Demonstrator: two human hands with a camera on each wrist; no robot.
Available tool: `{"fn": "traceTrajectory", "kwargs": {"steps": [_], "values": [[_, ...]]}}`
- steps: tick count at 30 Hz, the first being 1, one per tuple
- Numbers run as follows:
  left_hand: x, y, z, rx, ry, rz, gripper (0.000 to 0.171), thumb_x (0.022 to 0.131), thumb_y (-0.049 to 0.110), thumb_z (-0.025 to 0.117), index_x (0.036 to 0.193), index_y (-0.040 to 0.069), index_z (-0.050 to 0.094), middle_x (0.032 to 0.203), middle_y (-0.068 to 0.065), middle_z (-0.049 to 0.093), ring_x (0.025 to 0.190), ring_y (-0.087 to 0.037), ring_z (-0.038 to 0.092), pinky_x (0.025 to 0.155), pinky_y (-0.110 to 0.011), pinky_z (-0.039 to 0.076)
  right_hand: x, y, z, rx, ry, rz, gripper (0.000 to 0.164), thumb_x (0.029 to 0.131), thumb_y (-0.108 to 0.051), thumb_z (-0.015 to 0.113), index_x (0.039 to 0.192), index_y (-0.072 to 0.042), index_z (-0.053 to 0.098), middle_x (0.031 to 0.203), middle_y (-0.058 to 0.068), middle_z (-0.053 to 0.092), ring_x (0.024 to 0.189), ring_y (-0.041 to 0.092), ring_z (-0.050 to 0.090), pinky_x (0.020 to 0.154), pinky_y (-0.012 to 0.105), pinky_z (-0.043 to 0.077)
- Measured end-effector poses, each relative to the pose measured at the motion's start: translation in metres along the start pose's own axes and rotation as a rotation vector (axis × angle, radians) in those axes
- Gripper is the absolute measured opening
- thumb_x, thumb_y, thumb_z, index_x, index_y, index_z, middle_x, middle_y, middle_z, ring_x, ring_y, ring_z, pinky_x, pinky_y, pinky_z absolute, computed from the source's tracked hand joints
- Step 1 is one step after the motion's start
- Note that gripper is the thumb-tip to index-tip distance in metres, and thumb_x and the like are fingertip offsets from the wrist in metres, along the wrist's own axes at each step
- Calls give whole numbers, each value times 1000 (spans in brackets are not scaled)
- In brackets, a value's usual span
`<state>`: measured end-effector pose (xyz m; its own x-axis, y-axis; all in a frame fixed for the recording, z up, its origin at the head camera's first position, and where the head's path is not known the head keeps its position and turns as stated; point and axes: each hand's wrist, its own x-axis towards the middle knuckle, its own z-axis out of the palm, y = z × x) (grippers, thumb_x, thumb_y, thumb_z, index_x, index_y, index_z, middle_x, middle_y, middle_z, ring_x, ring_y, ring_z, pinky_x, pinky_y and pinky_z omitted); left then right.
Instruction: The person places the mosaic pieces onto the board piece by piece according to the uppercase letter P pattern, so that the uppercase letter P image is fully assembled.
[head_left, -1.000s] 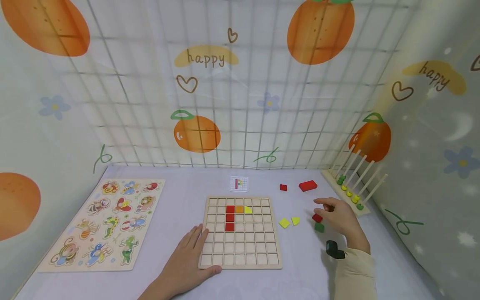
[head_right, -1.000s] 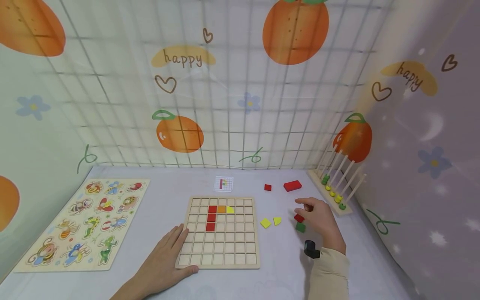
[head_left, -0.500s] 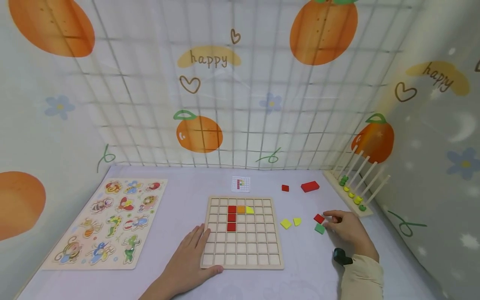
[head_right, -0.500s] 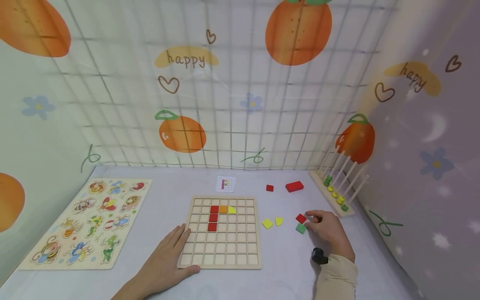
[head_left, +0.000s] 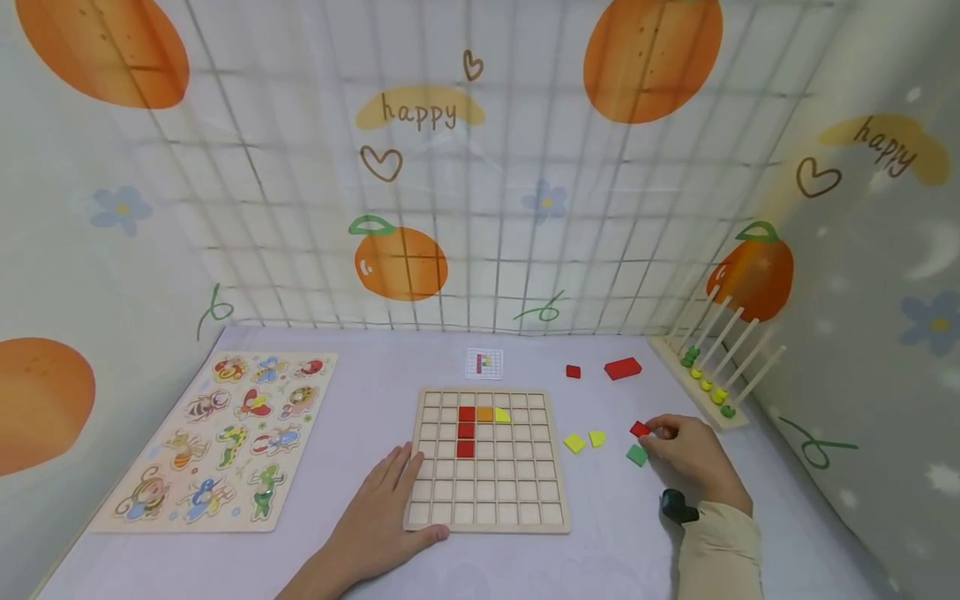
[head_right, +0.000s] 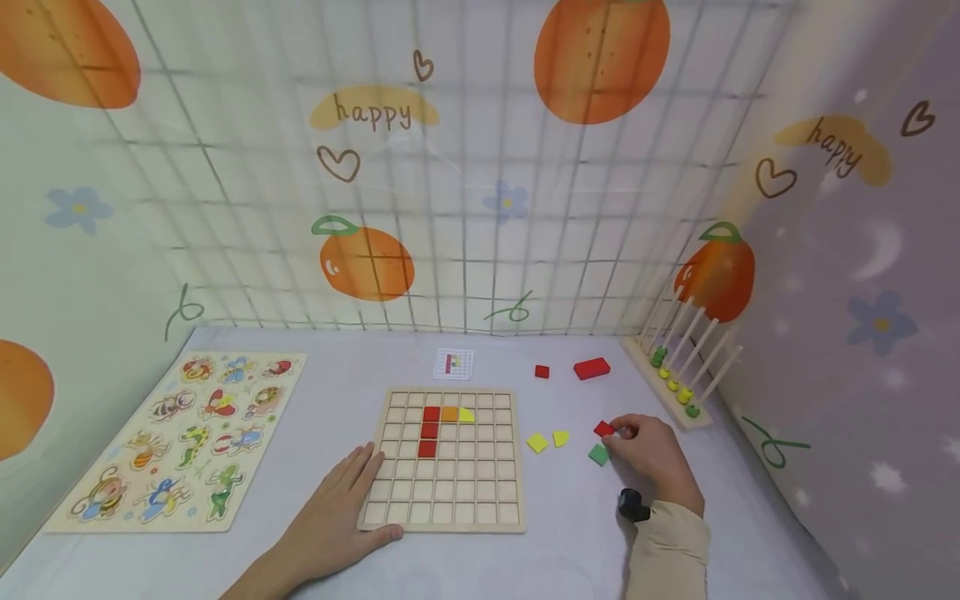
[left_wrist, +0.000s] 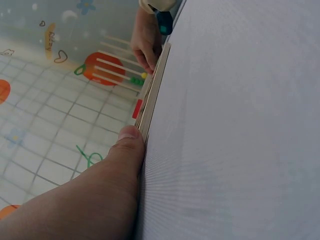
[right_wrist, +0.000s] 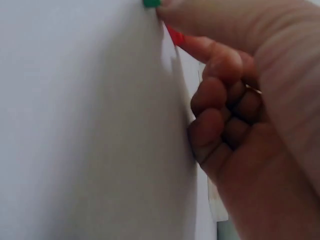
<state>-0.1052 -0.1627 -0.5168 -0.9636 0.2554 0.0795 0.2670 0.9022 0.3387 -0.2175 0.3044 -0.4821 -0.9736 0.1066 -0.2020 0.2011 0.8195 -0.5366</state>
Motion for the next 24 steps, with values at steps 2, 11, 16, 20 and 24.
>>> {"fn": "traceTrajectory", "kwargs": {"steps": [2, 11, 16, 20, 24], "values": [[0, 0, -1, -4, 1, -2, 118, 78, 90, 51, 161, 9, 30, 170, -14, 24, 157, -34, 24, 126, -52, 26, 1, -3, 1, -4, 3, -4, 41, 90, -28, 75, 120, -1, 68, 96, 11, 60, 97, 29, 52, 76, 34, 49], [0, -1, 1, -9, 2, 0, 117, 78, 90, 51, 161, 10, 30, 170, -13, 24, 157, -33, 23, 127, -52, 25, 3, -7, 3, 17, 3, 36, 45, 88, -25, 73, 123, 2, 66, 107, 18, 64, 102, 34, 53, 87, 48, 55], [1, 0, 0, -1, 1, -2, 118, 78, 91, 50, 161, 10, 29, 170, -13, 23, 157, -33, 23, 127, -51, 25, 2, -8, 0, 14, 8, 20, 47, 87, -28, 73, 123, 2, 66, 106, 17, 64, 101, 33, 53, 82, 43, 55], [1, 1, -1, 1, 0, 1, 118, 78, 90, 51, 161, 9, 30, 170, -14, 24, 157, -33, 23, 127, -51, 25, 2, -10, -1, 1, 13, 3, 48, 87, -29, 72, 123, 2, 66, 103, 17, 65, 98, 32, 53, 76, 36, 53], [0, 1, -1, 6, -3, -3, 118, 78, 90, 51, 161, 9, 29, 170, -14, 24, 157, -34, 23, 127, -51, 25, 3, -12, 0, 0, 18, -4, 47, 88, -29, 72, 123, 2, 66, 98, 14, 62, 95, 29, 53, 67, 30, 47]]}}
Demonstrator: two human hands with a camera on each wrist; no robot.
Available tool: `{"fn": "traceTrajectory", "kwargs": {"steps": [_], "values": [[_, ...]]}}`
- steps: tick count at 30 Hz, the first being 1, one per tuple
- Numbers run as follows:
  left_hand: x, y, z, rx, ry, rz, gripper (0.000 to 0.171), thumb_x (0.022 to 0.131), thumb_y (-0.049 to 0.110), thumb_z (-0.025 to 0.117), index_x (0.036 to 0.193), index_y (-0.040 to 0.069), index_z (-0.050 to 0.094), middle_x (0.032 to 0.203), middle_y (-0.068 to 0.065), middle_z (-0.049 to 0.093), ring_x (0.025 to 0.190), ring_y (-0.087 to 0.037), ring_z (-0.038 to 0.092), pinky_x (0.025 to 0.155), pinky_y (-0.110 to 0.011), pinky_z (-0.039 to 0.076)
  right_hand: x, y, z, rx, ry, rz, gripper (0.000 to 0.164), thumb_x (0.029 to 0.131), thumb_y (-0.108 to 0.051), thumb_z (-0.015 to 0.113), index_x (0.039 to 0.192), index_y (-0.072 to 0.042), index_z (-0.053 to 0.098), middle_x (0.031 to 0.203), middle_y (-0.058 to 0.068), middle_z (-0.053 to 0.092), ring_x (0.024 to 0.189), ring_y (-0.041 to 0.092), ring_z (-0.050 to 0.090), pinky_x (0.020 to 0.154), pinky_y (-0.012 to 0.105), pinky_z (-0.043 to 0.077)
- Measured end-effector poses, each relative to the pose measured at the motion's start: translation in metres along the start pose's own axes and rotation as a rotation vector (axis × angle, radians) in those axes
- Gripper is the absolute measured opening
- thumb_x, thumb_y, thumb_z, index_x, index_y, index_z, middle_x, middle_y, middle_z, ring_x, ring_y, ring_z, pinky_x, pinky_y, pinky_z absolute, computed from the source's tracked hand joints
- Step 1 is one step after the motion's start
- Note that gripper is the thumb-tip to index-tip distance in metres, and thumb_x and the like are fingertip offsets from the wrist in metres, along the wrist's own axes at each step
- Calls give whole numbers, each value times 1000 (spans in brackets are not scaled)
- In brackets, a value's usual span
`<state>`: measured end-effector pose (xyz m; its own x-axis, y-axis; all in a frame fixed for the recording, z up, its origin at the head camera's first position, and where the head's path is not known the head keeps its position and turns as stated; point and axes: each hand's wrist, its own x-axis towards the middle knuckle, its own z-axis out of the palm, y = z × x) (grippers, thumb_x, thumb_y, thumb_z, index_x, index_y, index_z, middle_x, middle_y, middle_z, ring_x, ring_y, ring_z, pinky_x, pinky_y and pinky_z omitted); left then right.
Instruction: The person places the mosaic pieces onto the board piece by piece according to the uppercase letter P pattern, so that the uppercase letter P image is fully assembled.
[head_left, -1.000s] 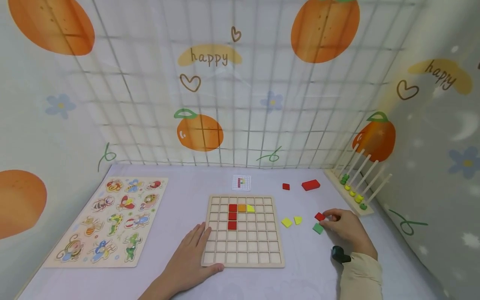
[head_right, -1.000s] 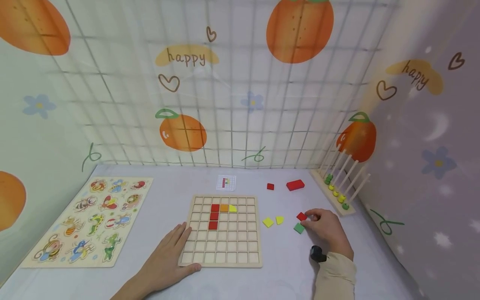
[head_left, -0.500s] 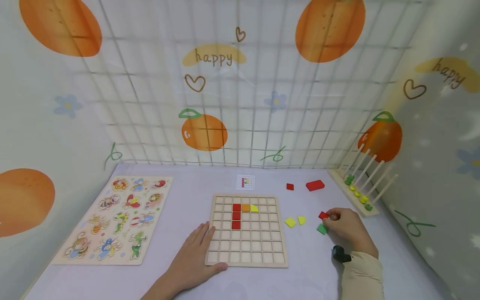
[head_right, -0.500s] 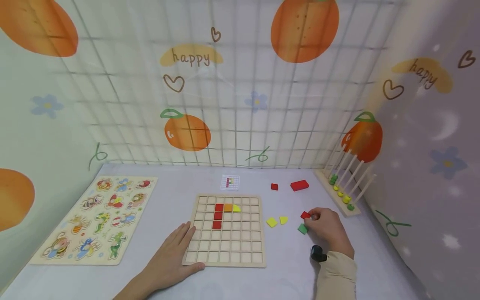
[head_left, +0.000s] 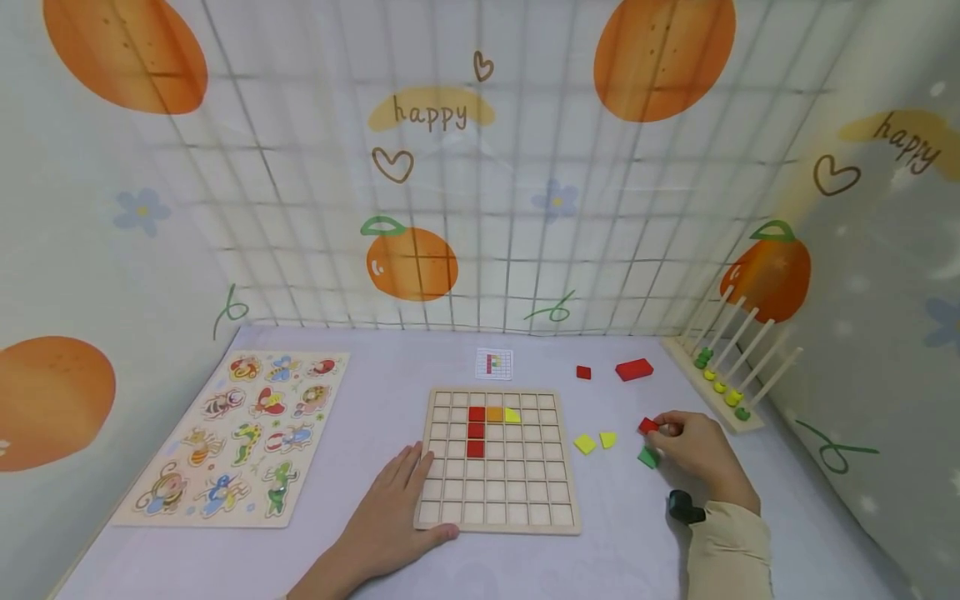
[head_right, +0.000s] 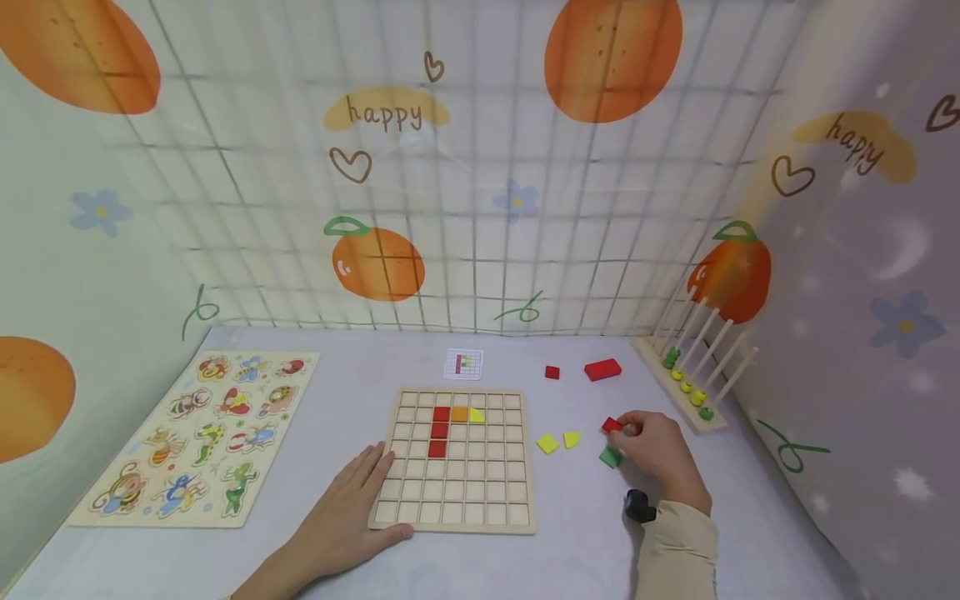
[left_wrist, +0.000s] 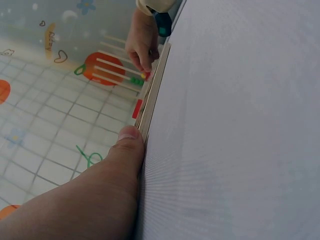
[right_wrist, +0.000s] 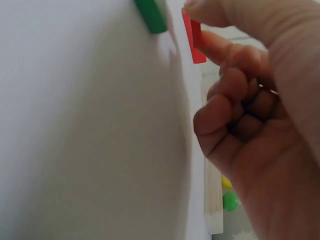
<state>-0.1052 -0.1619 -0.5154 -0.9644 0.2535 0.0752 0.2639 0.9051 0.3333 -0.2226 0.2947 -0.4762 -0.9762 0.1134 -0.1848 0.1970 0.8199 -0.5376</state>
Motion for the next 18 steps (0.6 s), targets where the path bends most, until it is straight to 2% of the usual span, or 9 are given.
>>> {"fn": "traceTrajectory", "kwargs": {"steps": [5, 13, 18], "values": [[0, 0, 0, 0, -9, -2, 118, 78, 90, 52, 161, 10, 29, 170, -13, 24, 157, -33, 23, 127, -51, 25, -1, -6, 0, 13, 9, -10, 44, 88, -27, 73, 121, 1, 66, 93, 11, 58, 92, 27, 51, 62, 29, 43], [-1, 1, -1, -14, -12, -8, 117, 78, 88, 55, 161, 9, 29, 170, -13, 24, 157, -33, 23, 127, -51, 25, -4, -19, -2, 3, -1, -64, 42, 89, -26, 71, 123, -4, 67, 95, 11, 56, 96, 27, 50, 65, 30, 44], [-1, 2, -2, -15, -11, -8, 117, 79, 87, 55, 161, 9, 30, 170, -13, 25, 157, -34, 23, 126, -52, 26, -6, -34, -1, -10, 21, -176, 30, 89, -24, 71, 113, -6, 71, 88, 7, 55, 87, 23, 50, 62, 29, 40]]}}
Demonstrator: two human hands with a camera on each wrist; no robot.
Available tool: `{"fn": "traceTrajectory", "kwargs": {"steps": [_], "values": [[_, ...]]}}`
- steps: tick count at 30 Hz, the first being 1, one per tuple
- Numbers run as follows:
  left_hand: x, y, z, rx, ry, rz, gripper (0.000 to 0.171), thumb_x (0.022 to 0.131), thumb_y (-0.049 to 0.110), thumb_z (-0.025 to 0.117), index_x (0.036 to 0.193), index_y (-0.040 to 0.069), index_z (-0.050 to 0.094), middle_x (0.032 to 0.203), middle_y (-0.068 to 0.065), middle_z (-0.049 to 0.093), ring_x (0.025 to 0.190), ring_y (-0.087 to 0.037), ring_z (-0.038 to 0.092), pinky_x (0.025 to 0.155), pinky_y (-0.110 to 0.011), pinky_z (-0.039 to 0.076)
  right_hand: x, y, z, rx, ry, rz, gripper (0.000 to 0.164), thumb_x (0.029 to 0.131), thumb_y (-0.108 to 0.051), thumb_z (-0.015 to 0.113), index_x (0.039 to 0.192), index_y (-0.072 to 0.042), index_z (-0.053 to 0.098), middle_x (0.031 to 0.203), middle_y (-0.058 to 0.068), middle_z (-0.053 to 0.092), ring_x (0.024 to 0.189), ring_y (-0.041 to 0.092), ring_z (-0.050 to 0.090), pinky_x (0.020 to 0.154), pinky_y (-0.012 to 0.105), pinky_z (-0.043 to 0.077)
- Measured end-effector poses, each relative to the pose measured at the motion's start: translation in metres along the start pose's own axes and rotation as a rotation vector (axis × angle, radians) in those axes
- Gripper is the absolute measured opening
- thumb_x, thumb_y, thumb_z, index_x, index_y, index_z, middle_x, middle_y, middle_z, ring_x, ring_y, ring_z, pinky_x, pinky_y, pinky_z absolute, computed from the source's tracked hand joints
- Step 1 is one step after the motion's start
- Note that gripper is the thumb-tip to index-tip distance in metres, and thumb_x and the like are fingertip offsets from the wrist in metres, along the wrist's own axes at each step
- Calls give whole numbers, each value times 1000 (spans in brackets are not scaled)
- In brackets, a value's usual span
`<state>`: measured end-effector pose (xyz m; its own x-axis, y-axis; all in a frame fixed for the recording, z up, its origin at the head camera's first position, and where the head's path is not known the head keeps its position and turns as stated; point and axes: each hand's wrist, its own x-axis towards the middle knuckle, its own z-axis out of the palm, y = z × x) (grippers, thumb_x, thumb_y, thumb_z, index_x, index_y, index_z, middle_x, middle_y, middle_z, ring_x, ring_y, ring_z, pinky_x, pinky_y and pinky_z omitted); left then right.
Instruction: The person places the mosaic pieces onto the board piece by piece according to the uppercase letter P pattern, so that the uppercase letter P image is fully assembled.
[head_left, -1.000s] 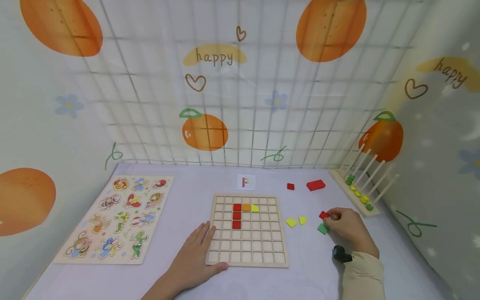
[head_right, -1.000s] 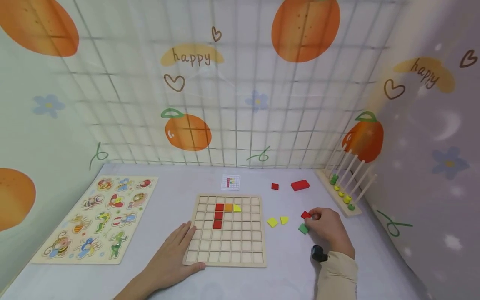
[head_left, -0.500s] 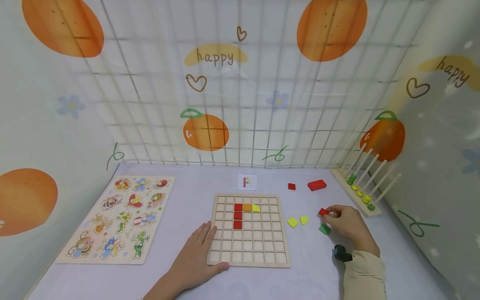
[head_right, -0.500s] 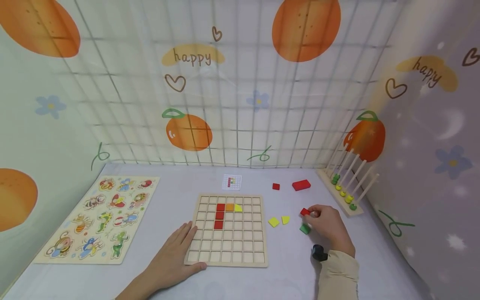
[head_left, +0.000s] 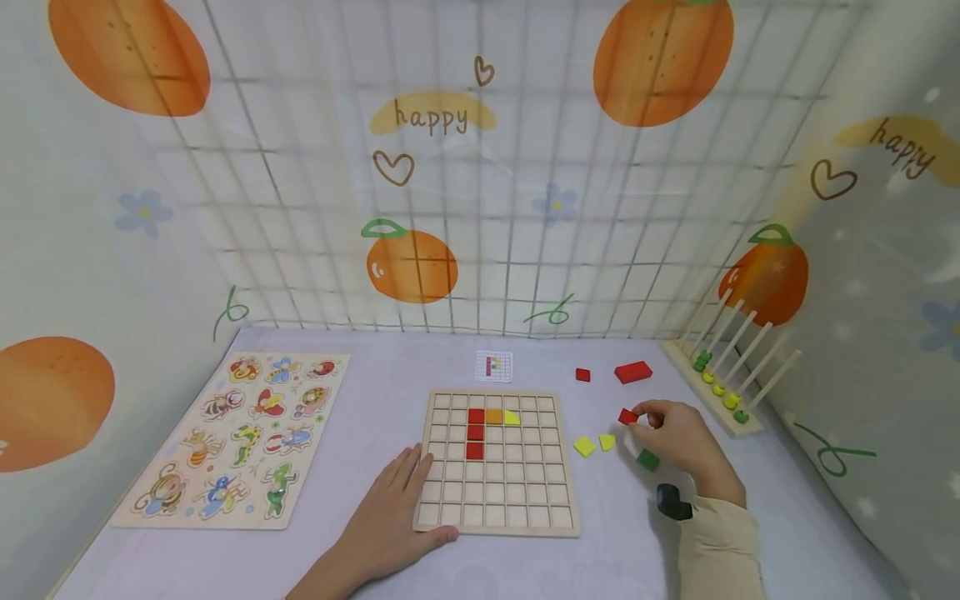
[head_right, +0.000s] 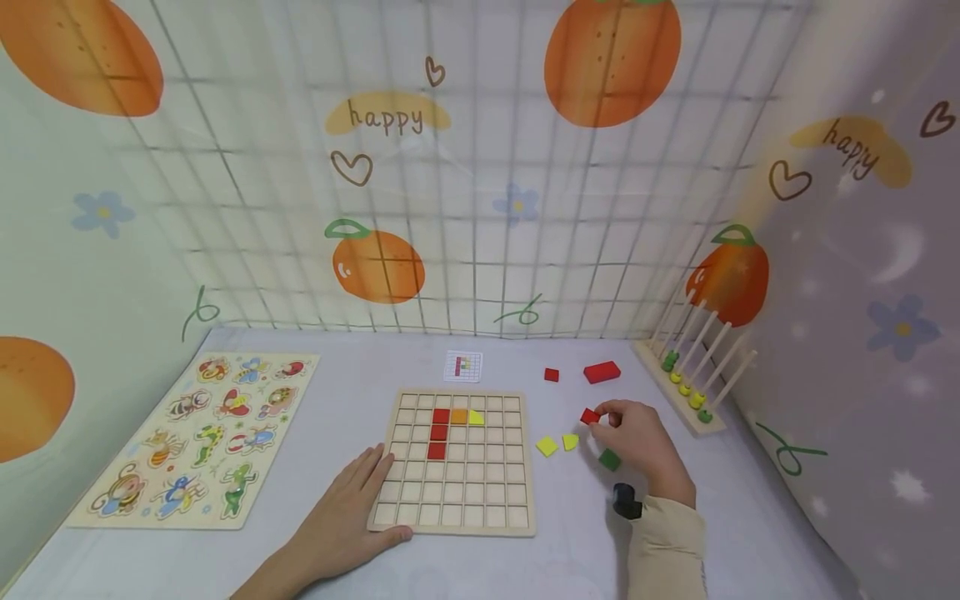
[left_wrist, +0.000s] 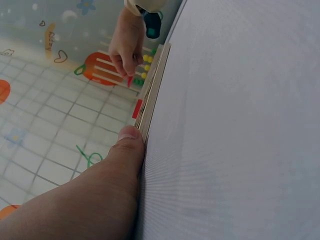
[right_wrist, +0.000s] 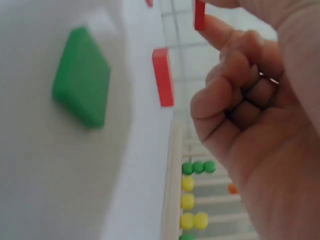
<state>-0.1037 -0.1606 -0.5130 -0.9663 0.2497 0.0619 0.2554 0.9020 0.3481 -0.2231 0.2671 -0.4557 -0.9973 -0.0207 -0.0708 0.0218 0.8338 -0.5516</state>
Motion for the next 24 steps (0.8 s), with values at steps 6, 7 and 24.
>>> {"fn": "traceTrajectory", "kwargs": {"steps": [6, 7, 24], "values": [[0, -1, 0, -7, 1, 0, 117, 79, 87, 56, 161, 9, 30, 170, -13, 24, 157, -34, 23, 126, -52, 26, 0, -20, 4, 4, 1, -137, 18, 90, -20, 72, 104, -8, 73, 81, 4, 51, 78, 19, 48, 62, 29, 38], [0, -1, 0, -9, 0, 0, 117, 78, 87, 56, 161, 9, 30, 170, -13, 24, 157, -34, 23, 126, -52, 26, 0, -23, 5, 8, -4, -146, 18, 90, -20, 72, 104, -8, 73, 81, 3, 51, 79, 18, 48, 62, 29, 39], [0, -1, 0, 15, 4, 8, 117, 79, 89, 52, 161, 9, 29, 170, -13, 24, 157, -33, 23, 127, -50, 25, 0, -68, 27, 122, -135, -255, 14, 85, -12, 65, 98, -10, 72, 73, 0, 46, 64, 13, 42, 52, 24, 34]]}}
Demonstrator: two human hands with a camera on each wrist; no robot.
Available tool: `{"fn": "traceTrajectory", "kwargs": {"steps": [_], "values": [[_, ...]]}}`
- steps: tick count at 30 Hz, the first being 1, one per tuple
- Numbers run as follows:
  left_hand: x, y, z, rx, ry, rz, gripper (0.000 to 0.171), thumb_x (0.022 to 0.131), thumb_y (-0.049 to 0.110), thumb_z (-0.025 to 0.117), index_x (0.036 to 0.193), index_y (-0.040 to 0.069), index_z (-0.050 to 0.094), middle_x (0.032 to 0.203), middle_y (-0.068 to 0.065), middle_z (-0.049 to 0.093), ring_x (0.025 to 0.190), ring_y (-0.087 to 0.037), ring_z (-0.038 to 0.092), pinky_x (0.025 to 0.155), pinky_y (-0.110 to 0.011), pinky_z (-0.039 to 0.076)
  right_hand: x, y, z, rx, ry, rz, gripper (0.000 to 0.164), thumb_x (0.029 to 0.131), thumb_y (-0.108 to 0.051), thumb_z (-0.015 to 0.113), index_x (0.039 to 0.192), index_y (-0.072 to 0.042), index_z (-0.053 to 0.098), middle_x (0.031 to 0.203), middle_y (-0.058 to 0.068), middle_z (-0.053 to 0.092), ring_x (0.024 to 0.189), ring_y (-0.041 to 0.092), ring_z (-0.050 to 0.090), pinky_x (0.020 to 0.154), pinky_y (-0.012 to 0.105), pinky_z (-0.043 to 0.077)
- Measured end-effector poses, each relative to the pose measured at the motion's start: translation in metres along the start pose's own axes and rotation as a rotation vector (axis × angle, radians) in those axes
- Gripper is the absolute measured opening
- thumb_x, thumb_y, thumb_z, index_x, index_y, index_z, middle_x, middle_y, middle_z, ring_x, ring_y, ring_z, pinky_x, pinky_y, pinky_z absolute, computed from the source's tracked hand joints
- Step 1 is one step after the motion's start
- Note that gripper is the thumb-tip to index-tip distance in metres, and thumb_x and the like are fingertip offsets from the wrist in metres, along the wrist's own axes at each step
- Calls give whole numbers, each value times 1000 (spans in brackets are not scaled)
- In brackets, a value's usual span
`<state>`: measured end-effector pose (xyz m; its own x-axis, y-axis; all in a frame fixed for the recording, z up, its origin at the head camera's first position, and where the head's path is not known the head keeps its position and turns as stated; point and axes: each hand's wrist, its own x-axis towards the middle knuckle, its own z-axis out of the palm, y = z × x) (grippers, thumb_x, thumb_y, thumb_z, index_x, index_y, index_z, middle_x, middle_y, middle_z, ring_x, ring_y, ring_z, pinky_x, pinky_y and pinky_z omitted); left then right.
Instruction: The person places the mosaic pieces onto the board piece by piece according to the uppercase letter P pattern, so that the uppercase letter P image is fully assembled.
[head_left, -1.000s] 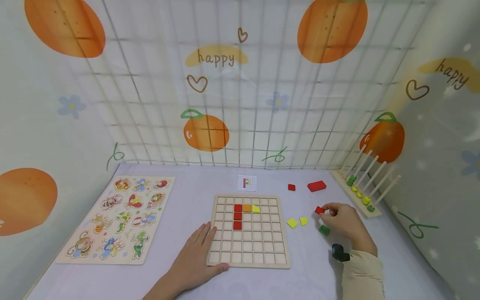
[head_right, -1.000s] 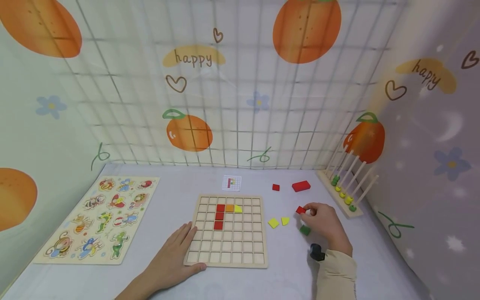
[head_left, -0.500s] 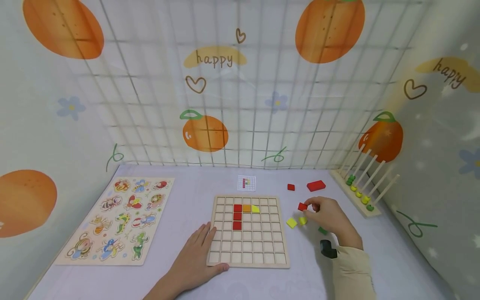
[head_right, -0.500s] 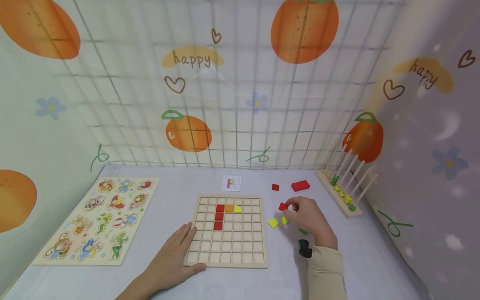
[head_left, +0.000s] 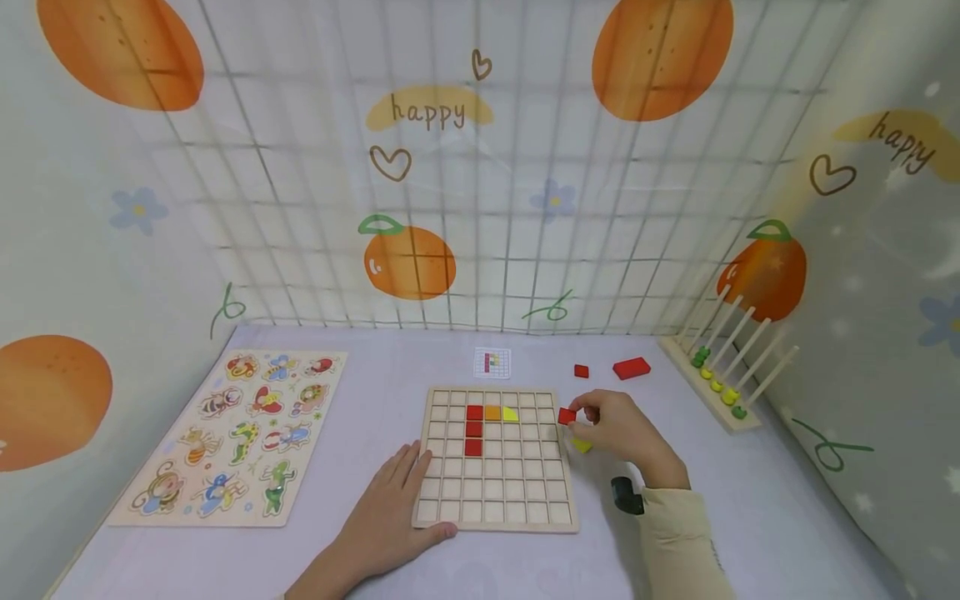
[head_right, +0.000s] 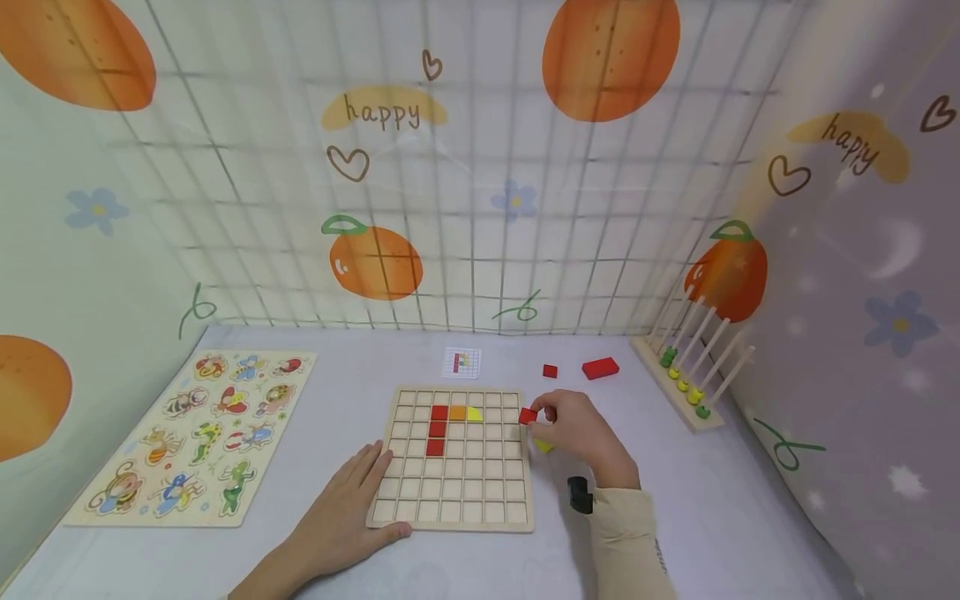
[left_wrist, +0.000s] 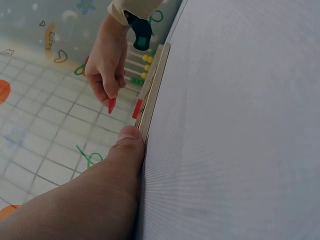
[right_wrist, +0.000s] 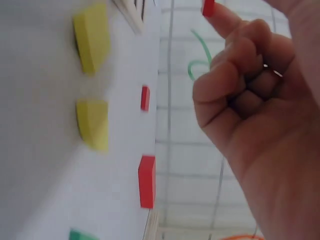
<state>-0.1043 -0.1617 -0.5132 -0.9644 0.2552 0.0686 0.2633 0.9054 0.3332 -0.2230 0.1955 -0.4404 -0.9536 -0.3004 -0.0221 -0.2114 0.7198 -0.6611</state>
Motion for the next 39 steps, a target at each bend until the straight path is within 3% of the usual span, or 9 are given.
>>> {"fn": "traceTrajectory", "kwargs": {"steps": [12, 30, 39], "values": [[0, 0, 0, -5, -2, -2, 117, 79, 88, 53, 162, 10, 29, 170, -13, 24, 157, -33, 23, 127, -51, 25, 7, -30, 30, -1, -72, -129, 12, 81, -10, 68, 92, -13, 70, 68, -5, 40, 63, 8, 38, 54, 21, 31], [-2, -1, 2, -16, -21, -14, 117, 79, 90, 50, 162, 11, 28, 170, -12, 22, 157, -33, 22, 126, -53, 26, 3, -75, 80, -170, -144, -324, 14, 84, -20, 75, 96, -12, 73, 68, -9, 47, 70, 7, 47, 59, 21, 38], [1, 1, -1, -2, -12, -12, 116, 79, 88, 54, 162, 10, 29, 170, -12, 23, 157, -33, 23, 126, -51, 26, 3, -86, 94, -267, -177, -312, 22, 90, -28, 76, 106, -13, 75, 77, -11, 56, 77, 8, 50, 67, 21, 44]]}}
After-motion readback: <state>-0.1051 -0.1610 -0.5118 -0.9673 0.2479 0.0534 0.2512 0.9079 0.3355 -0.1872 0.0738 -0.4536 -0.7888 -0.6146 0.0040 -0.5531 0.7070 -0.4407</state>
